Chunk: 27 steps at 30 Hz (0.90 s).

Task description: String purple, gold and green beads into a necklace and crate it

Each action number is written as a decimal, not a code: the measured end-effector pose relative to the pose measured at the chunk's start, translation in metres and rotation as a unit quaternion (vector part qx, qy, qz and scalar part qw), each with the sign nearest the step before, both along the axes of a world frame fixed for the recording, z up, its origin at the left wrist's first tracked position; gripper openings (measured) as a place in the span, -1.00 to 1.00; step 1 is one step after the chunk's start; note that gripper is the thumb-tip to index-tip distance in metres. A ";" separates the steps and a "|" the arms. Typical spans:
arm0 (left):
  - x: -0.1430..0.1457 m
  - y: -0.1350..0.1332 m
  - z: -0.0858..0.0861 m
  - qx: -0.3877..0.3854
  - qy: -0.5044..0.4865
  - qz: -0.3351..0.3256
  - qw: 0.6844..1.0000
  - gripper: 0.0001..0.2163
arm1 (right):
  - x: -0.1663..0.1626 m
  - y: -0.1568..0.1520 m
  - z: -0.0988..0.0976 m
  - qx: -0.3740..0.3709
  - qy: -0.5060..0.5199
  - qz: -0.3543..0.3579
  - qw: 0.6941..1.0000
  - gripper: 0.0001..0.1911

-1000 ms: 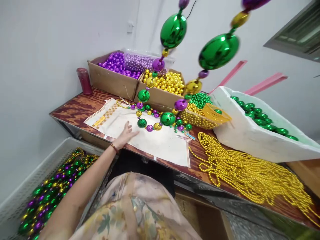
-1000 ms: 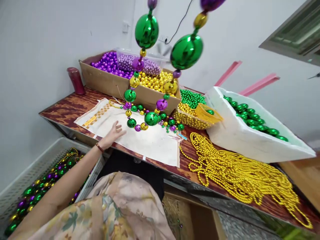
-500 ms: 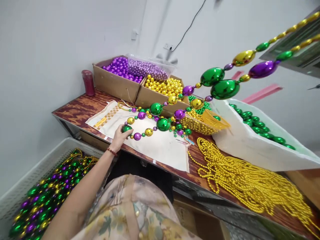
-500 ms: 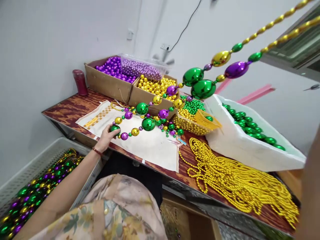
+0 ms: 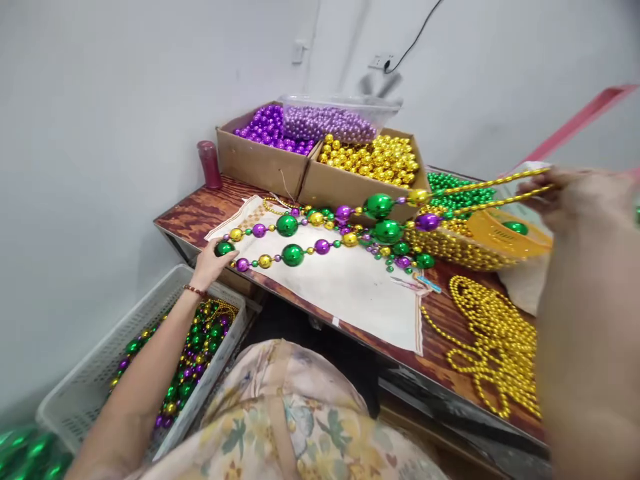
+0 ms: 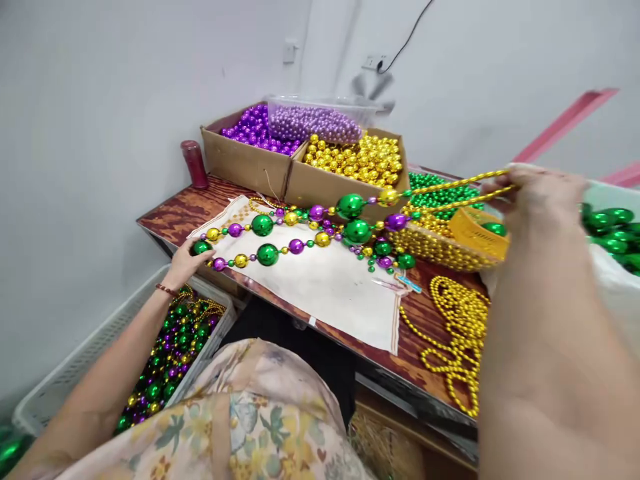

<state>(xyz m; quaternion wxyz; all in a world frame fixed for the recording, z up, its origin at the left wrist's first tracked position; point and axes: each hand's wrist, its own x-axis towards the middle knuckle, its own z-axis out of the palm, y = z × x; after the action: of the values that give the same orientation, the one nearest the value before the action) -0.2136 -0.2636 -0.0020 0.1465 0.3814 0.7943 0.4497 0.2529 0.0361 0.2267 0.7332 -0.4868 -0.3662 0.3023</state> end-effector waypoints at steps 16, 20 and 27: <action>-0.095 -0.155 -0.018 -0.217 0.088 0.207 0.950 -0.33 | -0.122 -0.049 -0.106 -0.148 -0.009 0.303 0.941 -0.76; -0.109 -0.231 -0.042 -0.280 0.075 0.273 0.917 -0.33 | -0.182 -0.081 -0.129 -0.165 -0.016 0.407 0.898 -0.85; -0.103 -0.327 -0.089 -0.394 0.007 0.360 0.845 -0.35 | -0.269 -0.134 -0.175 -0.138 -0.063 0.571 0.807 -0.85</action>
<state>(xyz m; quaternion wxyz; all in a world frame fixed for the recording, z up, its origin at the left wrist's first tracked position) -0.3168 -0.5903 -0.0915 0.1065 -0.0183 0.9872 0.1172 -0.0163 -0.0977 0.0518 0.3286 -0.3044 -0.5778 0.6823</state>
